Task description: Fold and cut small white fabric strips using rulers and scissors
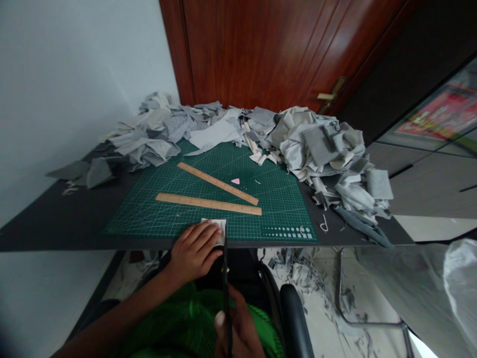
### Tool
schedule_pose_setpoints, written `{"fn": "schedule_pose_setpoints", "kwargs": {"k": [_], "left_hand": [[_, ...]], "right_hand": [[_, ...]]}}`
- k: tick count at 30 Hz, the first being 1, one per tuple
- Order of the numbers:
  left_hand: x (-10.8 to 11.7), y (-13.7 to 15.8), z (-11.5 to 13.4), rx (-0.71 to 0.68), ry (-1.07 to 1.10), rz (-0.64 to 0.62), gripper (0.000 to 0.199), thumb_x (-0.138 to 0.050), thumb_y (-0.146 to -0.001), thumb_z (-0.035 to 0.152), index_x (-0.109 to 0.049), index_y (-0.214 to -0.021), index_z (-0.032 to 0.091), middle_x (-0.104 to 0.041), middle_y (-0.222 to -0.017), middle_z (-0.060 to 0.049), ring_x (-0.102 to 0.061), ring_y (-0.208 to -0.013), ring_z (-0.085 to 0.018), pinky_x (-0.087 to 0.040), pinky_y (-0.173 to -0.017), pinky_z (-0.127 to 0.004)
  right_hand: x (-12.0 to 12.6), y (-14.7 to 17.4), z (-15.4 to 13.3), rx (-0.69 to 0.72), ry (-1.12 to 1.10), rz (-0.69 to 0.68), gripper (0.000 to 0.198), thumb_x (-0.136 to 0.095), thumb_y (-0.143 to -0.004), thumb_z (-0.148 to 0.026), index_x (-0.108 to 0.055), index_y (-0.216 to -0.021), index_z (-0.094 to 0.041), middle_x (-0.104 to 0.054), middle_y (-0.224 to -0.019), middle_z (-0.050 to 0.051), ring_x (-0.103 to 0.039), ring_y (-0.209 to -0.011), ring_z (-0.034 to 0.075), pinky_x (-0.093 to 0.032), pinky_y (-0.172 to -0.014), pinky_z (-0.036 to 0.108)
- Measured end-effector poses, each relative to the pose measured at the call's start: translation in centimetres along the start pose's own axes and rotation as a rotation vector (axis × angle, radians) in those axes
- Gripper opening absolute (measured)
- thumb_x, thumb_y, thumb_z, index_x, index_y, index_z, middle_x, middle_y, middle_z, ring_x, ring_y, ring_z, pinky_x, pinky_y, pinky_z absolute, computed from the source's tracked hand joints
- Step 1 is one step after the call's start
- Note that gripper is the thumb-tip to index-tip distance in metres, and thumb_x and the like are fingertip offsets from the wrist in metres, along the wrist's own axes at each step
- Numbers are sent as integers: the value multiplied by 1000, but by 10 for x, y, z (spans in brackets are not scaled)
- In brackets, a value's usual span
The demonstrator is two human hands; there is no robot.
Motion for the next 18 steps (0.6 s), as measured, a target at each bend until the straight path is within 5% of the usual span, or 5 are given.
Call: {"fn": "schedule_pose_setpoints", "kwargs": {"k": [9, 18], "left_hand": [[-4, 2, 4, 14, -25, 60, 25, -59, -101, 25, -71, -123, 22, -74, -127, -6, -64, -126, -29, -46, -109, -47], [-3, 3, 6, 0, -44, 85, 24, -60, -102, 26, -70, -122, 19, -73, -128, -7, -65, -125, -30, -46, -108, -47]], "right_hand": [[0, 3, -8, -43, -53, 6, 81, -67, -67, -86, -64, -126, -31, -48, -61, -4, -38, -44, 10, -33, -45, 23], [1, 3, -7, 57, 14, -13, 71, -60, -79, -82, -66, -129, -31, -49, -60, -3, -37, -45, 11, -36, -44, 24]]}}
Point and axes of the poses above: each hand's wrist, its own y-axis away from the middle knuckle, its own x-axis out of the back of the hand, z = x × y, the point moved 5 cm from there along -y, towards the middle knuckle
